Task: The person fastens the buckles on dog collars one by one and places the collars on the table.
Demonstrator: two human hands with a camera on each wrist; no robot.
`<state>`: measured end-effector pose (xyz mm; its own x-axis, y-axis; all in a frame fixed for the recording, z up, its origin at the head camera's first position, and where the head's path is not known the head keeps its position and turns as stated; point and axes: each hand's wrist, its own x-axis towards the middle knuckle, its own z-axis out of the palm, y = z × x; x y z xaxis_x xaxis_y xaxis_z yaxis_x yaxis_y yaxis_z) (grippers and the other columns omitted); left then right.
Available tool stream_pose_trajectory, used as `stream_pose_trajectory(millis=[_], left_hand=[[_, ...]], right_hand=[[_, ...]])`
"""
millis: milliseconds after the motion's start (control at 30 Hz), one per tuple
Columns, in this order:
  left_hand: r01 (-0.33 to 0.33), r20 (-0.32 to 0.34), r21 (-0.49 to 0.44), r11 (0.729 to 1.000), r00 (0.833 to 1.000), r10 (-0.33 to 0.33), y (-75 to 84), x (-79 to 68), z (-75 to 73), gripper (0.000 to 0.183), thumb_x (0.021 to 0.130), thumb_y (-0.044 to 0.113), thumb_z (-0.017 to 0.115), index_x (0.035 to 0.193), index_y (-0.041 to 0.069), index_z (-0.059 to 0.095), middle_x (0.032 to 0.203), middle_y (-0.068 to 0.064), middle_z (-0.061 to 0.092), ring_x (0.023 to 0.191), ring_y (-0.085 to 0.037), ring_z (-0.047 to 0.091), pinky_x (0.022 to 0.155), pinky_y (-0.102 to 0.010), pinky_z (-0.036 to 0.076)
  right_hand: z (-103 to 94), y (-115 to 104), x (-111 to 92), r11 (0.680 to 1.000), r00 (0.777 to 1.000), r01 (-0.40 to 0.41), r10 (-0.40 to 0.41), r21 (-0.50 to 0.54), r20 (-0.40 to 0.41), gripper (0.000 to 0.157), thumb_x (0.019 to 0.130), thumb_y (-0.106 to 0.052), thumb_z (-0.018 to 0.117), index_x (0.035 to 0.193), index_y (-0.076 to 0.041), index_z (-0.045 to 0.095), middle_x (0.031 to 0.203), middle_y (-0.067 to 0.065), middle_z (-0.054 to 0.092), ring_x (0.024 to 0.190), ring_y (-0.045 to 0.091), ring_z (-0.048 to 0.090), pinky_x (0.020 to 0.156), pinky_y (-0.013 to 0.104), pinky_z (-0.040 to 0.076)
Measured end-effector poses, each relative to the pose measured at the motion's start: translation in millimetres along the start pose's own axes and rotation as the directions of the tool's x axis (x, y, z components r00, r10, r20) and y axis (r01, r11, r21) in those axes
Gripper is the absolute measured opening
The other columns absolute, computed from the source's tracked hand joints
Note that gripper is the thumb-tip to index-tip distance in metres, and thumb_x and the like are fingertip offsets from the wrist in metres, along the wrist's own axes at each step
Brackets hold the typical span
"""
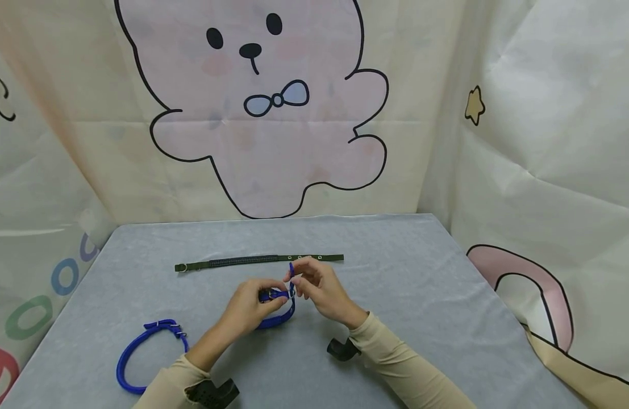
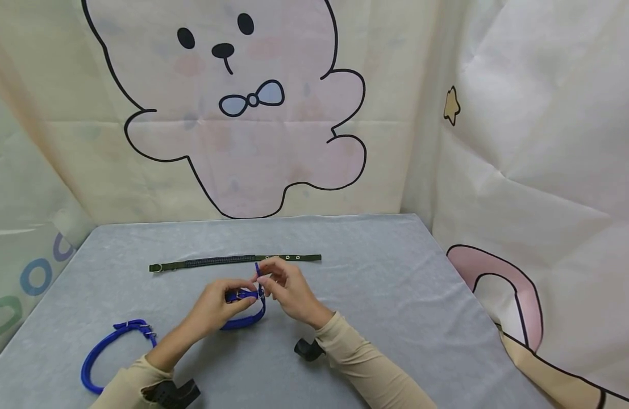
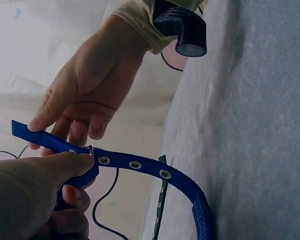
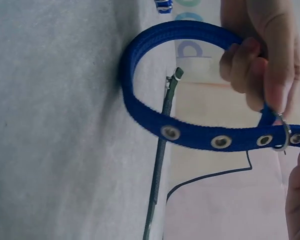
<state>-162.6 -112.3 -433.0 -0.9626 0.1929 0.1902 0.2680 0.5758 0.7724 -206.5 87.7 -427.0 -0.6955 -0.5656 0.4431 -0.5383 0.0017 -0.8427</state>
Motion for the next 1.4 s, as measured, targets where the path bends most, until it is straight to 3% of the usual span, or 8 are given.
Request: stream_pose_trajectory(millis=[167,300,500,600,767,967,1233,1400], left_hand=[[0.011,-0.003,-0.118,0.993,1.0,-0.012,-5.1,2.0,-3.0,0.019,0.088,0.015,0.079,0.107,0.013,0.076,0.08,-0.001,0.069,0.062,-0.005,0.05,0.056,-0.022,0.043],[0.025,0.028,-0.236,0.971,0.999,-0.018,-8.3,5.0,-6.3,0.03,0.09,0.011,0.076,0.118,0.006,0.069,0.074,-0.003,0.061,0.057,-0.005,0.044,0.053,-0.021,0.037],[0.053,0.058,-0.368,0.928,0.998,-0.034,-11.1,5.1,-10.7,0.032,0.093,0.008,0.07,0.123,0.0,0.06,0.089,-0.021,0.071,0.053,-0.004,0.04,0.052,-0.02,0.034],[0.055,0.051,-0.37,0.927,0.998,-0.039,-11.9,4.6,-11.0,0.028,0.093,0.011,0.072,0.117,-0.001,0.062,0.099,-0.026,0.074,0.057,-0.005,0.047,0.054,-0.021,0.038],[0.039,0.022,-0.344,0.938,0.999,-0.034,-13.0,5.5,-10.1,0.025,0.092,0.013,0.074,0.112,0.001,0.068,0.096,-0.02,0.076,0.073,-0.01,0.064,0.063,-0.023,0.048],[0.027,-0.021,-0.319,0.947,0.999,-0.035,-12.8,5.0,-10.2,0.027,0.091,0.015,0.076,0.114,0.002,0.071,0.094,-0.011,0.076,0.084,-0.02,0.07,0.07,-0.023,0.053],[0.013,-0.046,-0.328,0.945,0.998,-0.03,-12.2,4.7,-11.3,0.027,0.091,0.013,0.076,0.114,0.0,0.071,0.092,-0.011,0.076,0.077,-0.009,0.067,0.066,-0.023,0.052],[0.015,-0.047,-0.332,0.943,0.998,-0.032,-12.3,4.9,-13.1,0.027,0.091,0.014,0.076,0.114,0.0,0.07,0.092,-0.014,0.076,0.076,-0.013,0.066,0.065,-0.023,0.05]], right_hand=[[0.8,5,1,0.998,0.999,-0.035,0.036,0.044,-0.018,0.017,0.108,-0.007,0.043,0.124,0.0,0.045,0.104,0.029,0.068,0.071,0.037,0.062,0.06,0.034,0.057],[1.0,6,2,0.997,0.996,-0.054,0.058,0.059,-0.071,0.02,0.109,-0.009,0.042,0.125,0.002,0.037,0.1,0.034,0.063,0.073,0.037,0.061,0.062,0.038,0.058],[0.5,9,1,0.995,0.994,-0.053,0.06,0.079,-0.087,0.022,0.106,-0.005,0.049,0.119,0.002,0.033,0.1,0.033,0.061,0.074,0.039,0.061,0.066,0.036,0.058],[-0.5,10,1,0.999,0.996,-0.049,0.049,0.001,-0.076,0.018,0.105,-0.006,0.052,0.116,0.0,0.039,0.098,0.028,0.064,0.076,0.035,0.062,0.067,0.036,0.058],[-4.2,9,0,0.985,0.999,-0.04,0.034,-0.168,-0.041,0.024,0.105,-0.01,0.054,0.128,-0.008,0.049,0.096,0.018,0.07,0.082,0.033,0.067,0.071,0.035,0.059],[-6.1,6,-1,0.977,0.998,-0.056,0.052,-0.203,-0.026,0.024,0.105,-0.012,0.054,0.128,-0.009,0.061,0.107,0.016,0.072,0.095,0.024,0.07,0.075,0.028,0.059],[-7.8,5,0,0.965,0.999,-0.033,0.037,-0.259,0.01,0.021,0.105,-0.011,0.054,0.119,-0.009,0.07,0.11,0.011,0.072,0.097,0.021,0.069,0.078,0.027,0.058],[-8.8,4,0,0.962,0.999,-0.027,0.035,-0.273,0.026,0.021,0.104,-0.009,0.054,0.118,-0.009,0.071,0.112,0.01,0.073,0.1,0.021,0.07,0.081,0.027,0.058]])
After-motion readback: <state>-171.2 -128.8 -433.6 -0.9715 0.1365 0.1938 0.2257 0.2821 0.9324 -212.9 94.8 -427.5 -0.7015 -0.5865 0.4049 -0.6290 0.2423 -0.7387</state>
